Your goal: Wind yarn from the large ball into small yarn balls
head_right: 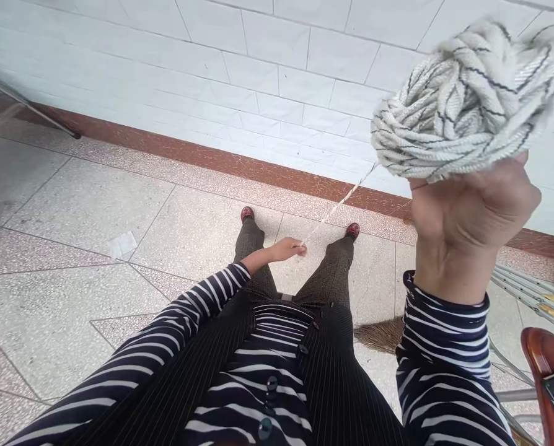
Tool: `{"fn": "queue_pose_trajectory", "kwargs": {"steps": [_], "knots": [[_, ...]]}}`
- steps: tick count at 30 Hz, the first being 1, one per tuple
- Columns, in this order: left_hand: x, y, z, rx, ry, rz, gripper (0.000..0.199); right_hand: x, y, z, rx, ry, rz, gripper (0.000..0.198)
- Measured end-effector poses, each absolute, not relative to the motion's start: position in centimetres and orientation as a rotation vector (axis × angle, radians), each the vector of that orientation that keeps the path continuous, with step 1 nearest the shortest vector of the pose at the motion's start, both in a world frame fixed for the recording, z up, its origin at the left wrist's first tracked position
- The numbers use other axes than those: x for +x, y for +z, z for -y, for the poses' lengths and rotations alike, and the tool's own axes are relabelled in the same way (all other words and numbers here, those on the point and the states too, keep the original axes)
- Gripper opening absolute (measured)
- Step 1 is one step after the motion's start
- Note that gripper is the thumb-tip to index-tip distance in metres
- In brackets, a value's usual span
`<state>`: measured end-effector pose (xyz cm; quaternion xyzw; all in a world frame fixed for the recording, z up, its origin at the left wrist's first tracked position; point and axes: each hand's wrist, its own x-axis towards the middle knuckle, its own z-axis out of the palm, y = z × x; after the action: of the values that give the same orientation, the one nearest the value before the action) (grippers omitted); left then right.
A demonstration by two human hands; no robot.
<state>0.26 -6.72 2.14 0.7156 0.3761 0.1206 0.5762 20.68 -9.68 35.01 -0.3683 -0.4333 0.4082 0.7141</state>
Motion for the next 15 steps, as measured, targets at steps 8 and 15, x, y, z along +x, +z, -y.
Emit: {"fn": "queue_pose_trajectory", "kwargs": {"steps": [8,15], "knots": [[-1.1,3.9,5.3,1.493,0.429,-0.902,0.020,22.2,31.3,8.3,-0.733,0.914,1.171,0.049],[3.7,9.2,5.3,1.478,0.597,-0.768,0.020,19.8,31.5,8.6,-0.898,0.880,1.375,0.070]]}}
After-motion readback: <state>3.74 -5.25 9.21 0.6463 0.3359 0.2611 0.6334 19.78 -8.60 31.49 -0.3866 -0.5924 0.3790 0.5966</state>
